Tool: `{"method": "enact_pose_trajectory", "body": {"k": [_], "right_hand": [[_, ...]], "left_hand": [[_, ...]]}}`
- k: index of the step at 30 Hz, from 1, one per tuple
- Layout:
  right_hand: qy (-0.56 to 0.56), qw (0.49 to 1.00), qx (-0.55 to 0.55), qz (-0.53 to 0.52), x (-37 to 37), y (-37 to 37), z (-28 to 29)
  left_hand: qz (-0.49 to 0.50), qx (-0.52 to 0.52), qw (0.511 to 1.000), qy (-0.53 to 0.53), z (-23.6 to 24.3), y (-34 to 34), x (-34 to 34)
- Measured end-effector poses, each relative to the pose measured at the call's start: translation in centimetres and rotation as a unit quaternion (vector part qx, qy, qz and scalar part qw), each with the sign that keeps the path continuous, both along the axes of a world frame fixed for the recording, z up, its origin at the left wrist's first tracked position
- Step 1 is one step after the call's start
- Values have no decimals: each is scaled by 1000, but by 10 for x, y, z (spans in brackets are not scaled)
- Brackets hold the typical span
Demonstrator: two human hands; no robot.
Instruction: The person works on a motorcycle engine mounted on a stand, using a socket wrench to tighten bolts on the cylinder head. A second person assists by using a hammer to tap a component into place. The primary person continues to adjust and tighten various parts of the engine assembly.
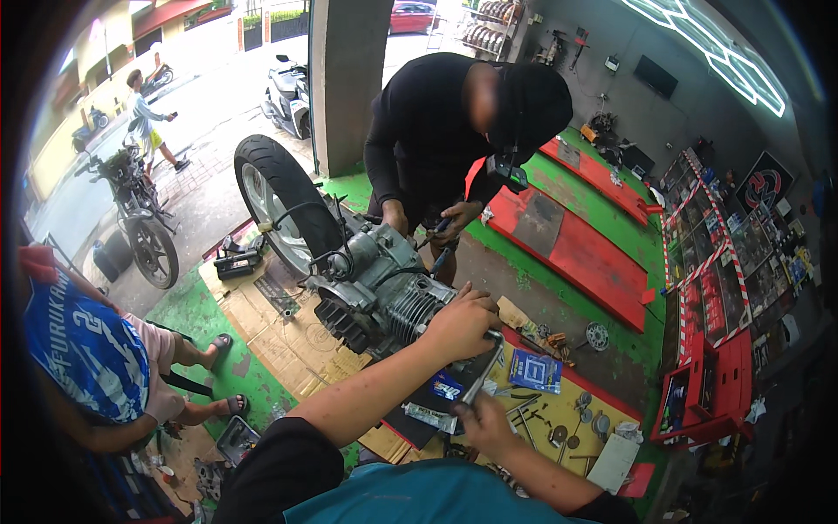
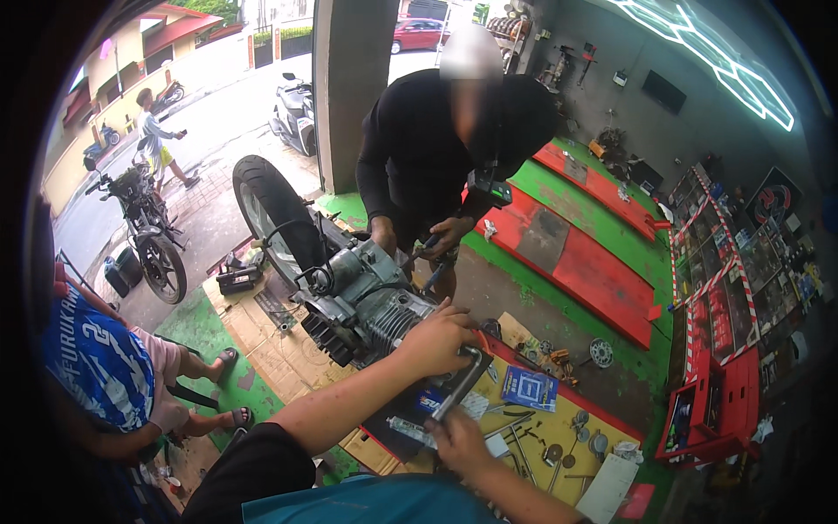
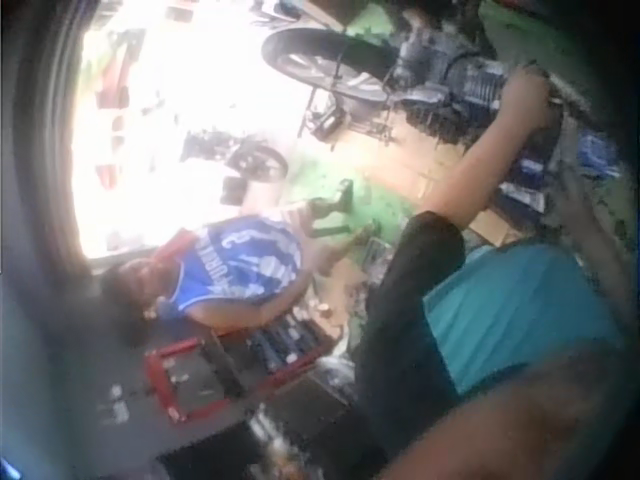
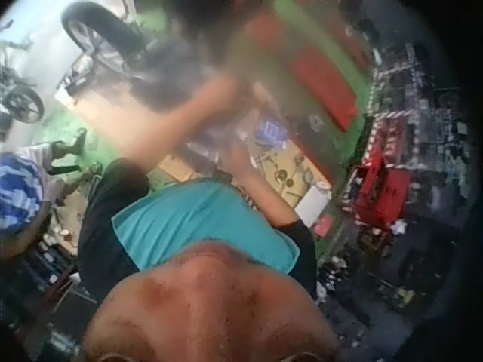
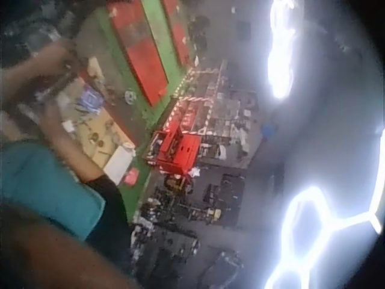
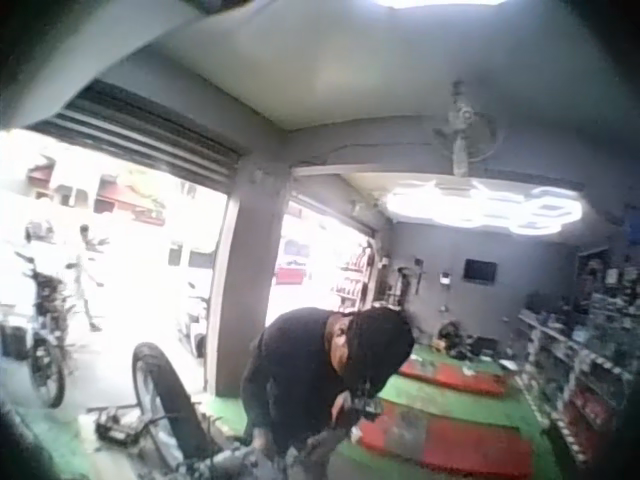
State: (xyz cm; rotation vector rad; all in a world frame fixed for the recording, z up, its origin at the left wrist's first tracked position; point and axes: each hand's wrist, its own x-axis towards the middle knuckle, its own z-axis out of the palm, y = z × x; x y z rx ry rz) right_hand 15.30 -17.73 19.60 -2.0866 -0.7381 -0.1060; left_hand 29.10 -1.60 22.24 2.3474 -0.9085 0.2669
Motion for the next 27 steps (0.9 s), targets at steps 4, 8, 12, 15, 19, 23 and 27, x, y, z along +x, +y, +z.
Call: {"method": "enact_pose_trajectory", "body": {"k": [4, 8, 12, 15, 19, 23, 27], "right_hand": [[-228, 966, -114, 42, 41, -7, 55], [-317, 926, -172, -115, 95, -15, 91], [-33, 948, -116, -294, 169, -33, 94], [194, 916, 189, -297, 209, -57, 39], [236, 899, 268, -252, 202, -67, -72], [353, 838, 318, -267, 128, -60, -145], [353, 885, 254, -167, 22, -37, -151]], "left_hand": [[1, -1, 1000, -9, 1, -1, 0], [25, -8, 999, -20, -7, 1, 1], [14, -1, 1000, -2, 1, 1, -4], [9, -3, 1000, 14, 7, -1, -1], [15, -9, 1000, 24, 4, 1, 1], [16, -17, 1000, 13, 5, 1, 0], [7, -11, 1000, 26, 9, -2, -1]]}}
